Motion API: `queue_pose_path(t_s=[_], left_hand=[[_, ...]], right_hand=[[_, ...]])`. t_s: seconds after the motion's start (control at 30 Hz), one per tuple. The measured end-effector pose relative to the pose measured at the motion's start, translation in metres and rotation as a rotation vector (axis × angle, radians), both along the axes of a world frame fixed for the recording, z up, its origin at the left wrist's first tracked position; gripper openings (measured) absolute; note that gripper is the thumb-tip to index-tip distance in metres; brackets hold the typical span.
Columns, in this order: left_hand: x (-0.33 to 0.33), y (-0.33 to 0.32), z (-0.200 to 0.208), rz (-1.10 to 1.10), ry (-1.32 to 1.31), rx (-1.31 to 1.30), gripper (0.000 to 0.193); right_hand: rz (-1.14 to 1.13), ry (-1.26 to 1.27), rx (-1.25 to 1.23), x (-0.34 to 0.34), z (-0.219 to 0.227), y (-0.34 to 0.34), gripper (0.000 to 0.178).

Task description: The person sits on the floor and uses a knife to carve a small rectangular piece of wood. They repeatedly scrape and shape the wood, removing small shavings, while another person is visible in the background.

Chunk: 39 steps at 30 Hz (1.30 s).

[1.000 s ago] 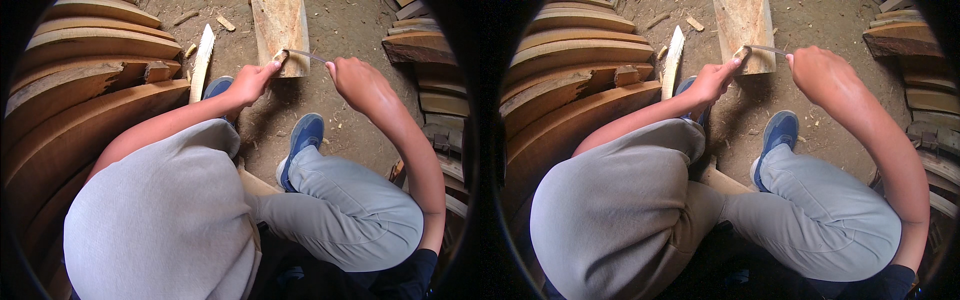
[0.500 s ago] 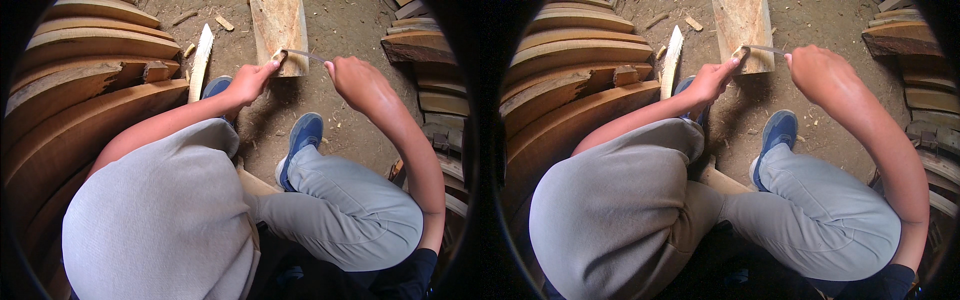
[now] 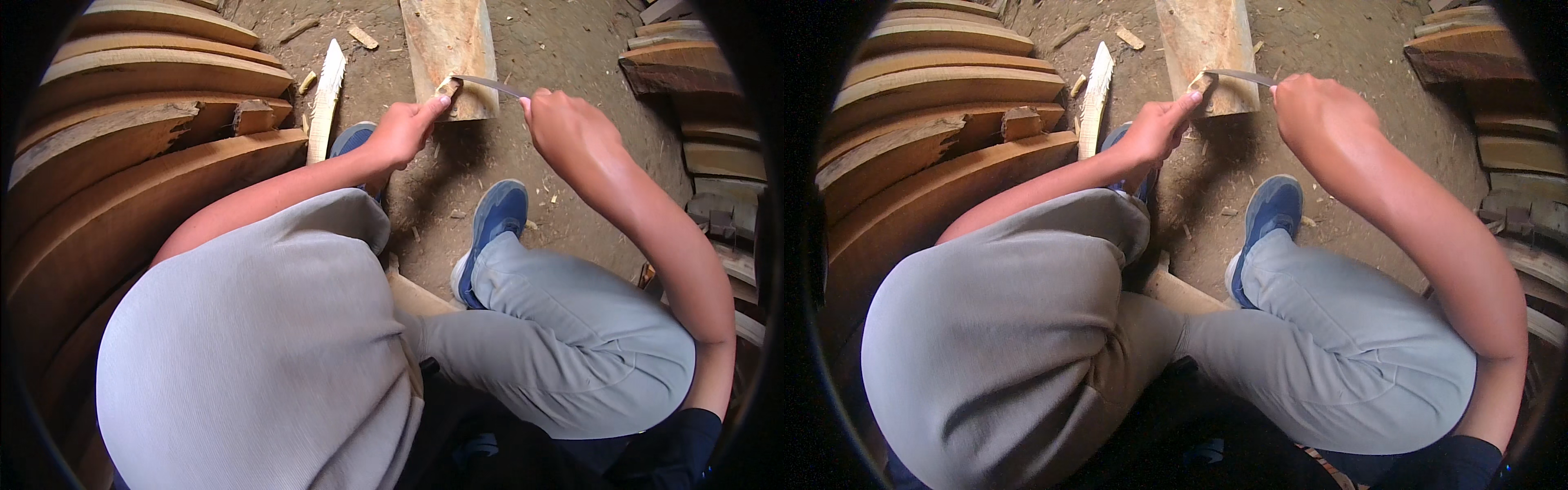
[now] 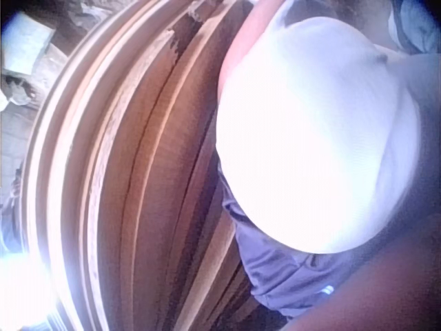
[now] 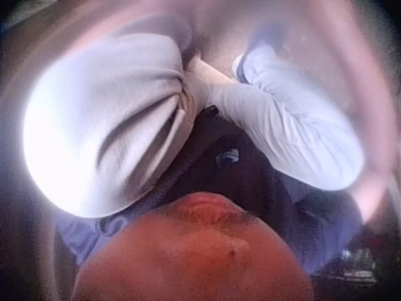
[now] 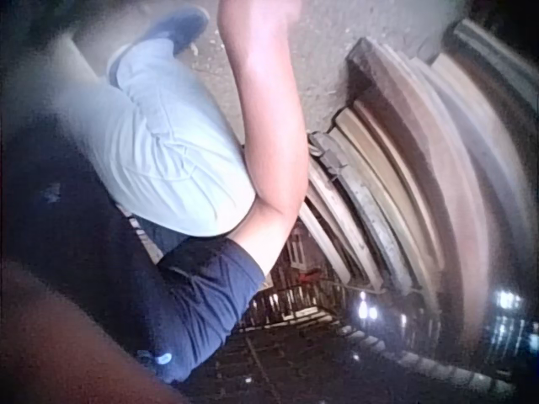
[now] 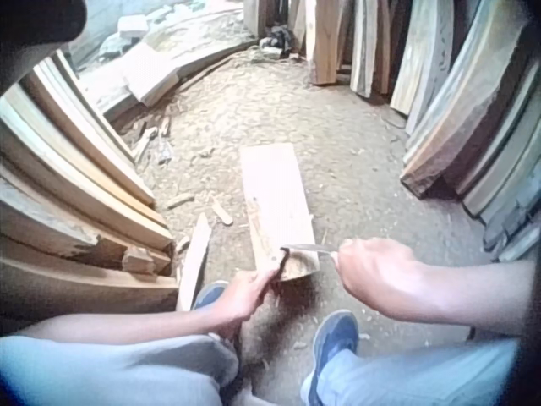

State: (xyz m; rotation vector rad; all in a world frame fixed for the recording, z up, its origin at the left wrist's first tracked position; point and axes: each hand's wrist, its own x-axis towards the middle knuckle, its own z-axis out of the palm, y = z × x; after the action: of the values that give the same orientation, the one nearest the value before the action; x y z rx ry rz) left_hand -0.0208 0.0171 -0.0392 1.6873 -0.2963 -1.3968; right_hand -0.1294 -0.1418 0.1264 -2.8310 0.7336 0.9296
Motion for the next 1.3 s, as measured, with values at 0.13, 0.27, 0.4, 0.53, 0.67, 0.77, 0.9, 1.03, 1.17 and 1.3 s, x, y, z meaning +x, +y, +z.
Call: queue_pose_path(t_s=[0.13, 0.27, 0.4, 0.53, 0.67, 0.77, 0.9, 1.03, 1.17, 1.3], left_hand=[[0.001, 0.002, 0.004, -0.016, -0.006, 0.010, 0.059], [0.001, 0.001, 0.002, -0.031, -0.020, 0.014, 0.059], [0.002, 0.002, -0.003, -0.033, -0.018, -0.014, 0.060], [0.003, 0.003, 0.005, -0.041, -0.012, 0.013, 0.060], [-0.001, 0.002, 0.008, -0.015, 0.001, -0.008, 0.054], [-0.002, 0.000, 0.014, -0.020, 0.004, -0.001, 0.052], [0.003, 0.003, 0.002, -0.017, 0.004, -0.010, 0.057], [0.002, 0.001, 0.003, -0.033, 0.004, -0.037, 0.057], [0.002, 0.002, 0.006, -0.029, -0.007, 0.000, 0.059], [0.003, 0.002, -0.002, -0.026, -0.001, -0.035, 0.060]], right_hand=[[0.024, 0.015, -0.023, 0.000, -0.003, 0.003, 0.029], [-0.027, 0.090, -0.059, 0.000, -0.011, 0.006, 0.023], [-0.099, 0.072, -0.090, 0.000, -0.015, 0.011, 0.019], [-0.039, 0.095, -0.090, 0.001, -0.010, 0.011, 0.018], [-0.116, 0.080, -0.064, 0.003, -0.011, 0.013, 0.019], [-0.033, 0.100, -0.066, 0.010, -0.024, 0.010, 0.021], [0.054, 0.142, 0.000, 0.022, -0.013, -0.007, 0.024], [-0.043, 0.124, 0.015, 0.021, -0.005, -0.011, 0.033], [-0.035, 0.134, -0.004, 0.022, 0.004, -0.009, 0.039], [0.032, 0.029, 0.000, 0.010, -0.007, -0.013, 0.046]])
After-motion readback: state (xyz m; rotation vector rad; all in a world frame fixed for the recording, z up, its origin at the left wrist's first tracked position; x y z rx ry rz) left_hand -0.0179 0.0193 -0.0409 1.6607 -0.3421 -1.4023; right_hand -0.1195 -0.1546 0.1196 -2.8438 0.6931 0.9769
